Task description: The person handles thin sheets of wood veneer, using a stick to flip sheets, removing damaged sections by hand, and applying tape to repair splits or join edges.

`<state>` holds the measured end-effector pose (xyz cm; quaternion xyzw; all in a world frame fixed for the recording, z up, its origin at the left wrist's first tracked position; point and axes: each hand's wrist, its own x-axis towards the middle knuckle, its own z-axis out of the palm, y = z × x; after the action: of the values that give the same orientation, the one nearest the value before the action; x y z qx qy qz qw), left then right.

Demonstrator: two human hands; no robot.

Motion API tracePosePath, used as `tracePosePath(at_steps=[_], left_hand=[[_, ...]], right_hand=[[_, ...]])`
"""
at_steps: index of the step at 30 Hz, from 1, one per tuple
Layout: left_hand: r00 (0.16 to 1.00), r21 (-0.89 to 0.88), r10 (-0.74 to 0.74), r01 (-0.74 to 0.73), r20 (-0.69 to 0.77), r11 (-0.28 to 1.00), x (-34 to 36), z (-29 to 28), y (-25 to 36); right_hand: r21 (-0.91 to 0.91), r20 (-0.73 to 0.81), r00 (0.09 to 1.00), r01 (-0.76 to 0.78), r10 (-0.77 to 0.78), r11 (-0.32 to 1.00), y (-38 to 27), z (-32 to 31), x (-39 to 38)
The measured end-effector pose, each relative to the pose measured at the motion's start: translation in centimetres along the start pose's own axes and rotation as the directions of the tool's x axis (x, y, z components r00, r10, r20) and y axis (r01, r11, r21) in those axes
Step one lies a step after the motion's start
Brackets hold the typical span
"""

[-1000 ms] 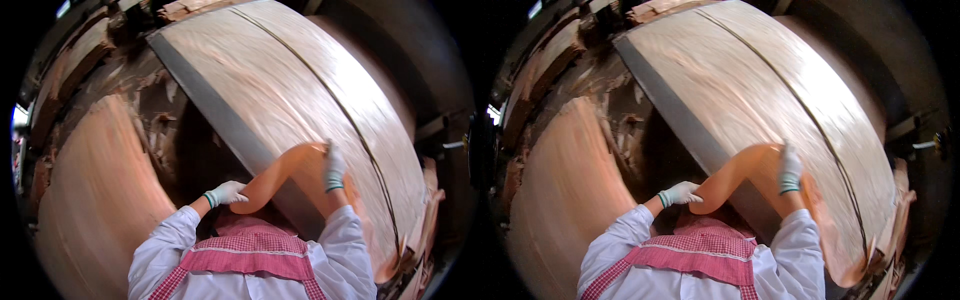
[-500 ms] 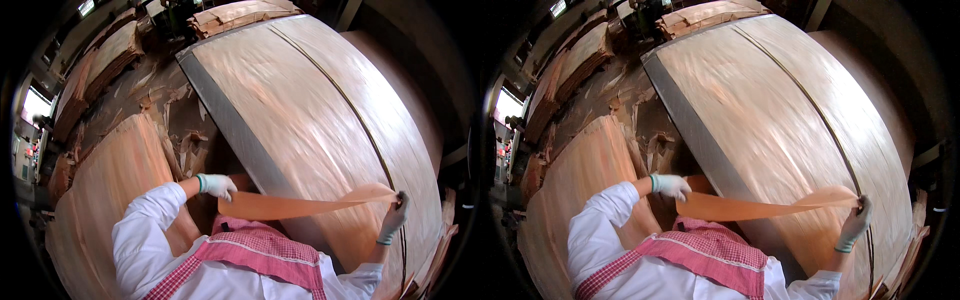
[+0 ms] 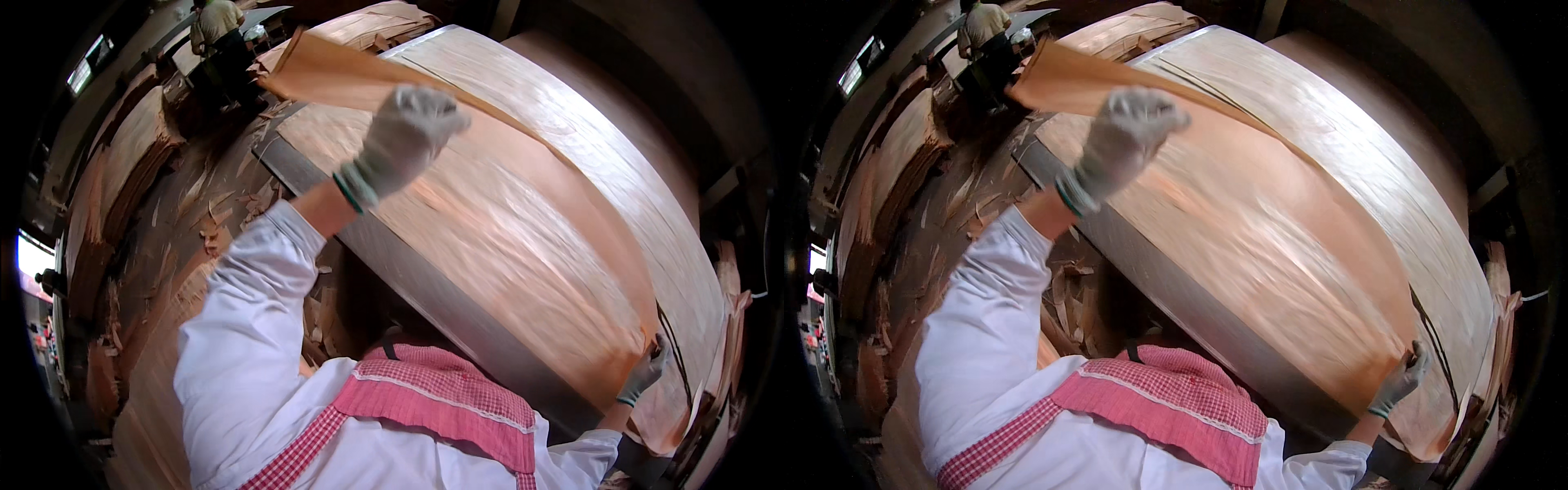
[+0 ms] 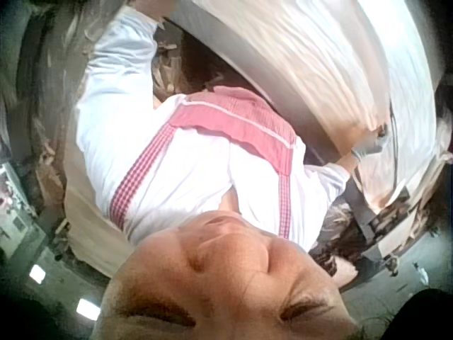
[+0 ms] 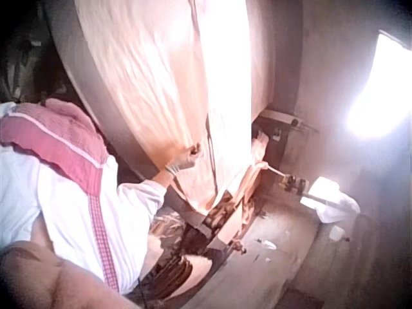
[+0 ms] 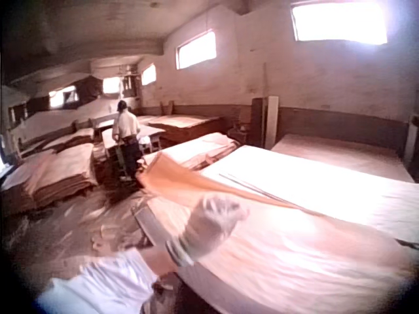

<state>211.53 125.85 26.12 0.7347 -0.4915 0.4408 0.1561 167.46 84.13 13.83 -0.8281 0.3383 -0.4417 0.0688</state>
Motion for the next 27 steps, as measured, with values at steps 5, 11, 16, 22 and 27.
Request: tracePosePath(at_steps=[5, 11, 16, 22, 27], left_hand=[[0.985, -0.162, -0.110, 0.131, 0.132, 0.978, -11.9, 7.6, -3.2], [0.876, -0.153, -0.387, 0.441, 0.288, 0.884, -26.7, 12.5, -16.4], [0.505, 0.086, -0.863, 0.861, -0.019, 0.502, -35.1, 15.9, -18.5], [-0.291, -0.604, -0.662, 0.272, 0.691, -0.749, -41.7, 16.2, -14.4], [-0.075, -0.565, -0.729, 0.581, 0.680, -0.586, -40.8, 16.2, -13.0]], right_hand=[[-0.087, 0.164, 0.985, -0.042, 0.056, 0.995, -2.6, -0.6, -8.7], [-0.353, 0.569, 0.819, 0.326, -0.076, 0.877, -15.4, 8.6, -16.8], [-0.199, 0.591, 0.807, 0.164, -0.015, 0.966, -20.2, 16.9, -21.7], [0.141, 0.692, 0.715, -0.267, 0.098, 0.953, -22.1, 14.2, -21.0], [-0.135, 0.210, 0.907, -0.342, 0.364, 0.930, -9.7, 5.5, -17.8]])
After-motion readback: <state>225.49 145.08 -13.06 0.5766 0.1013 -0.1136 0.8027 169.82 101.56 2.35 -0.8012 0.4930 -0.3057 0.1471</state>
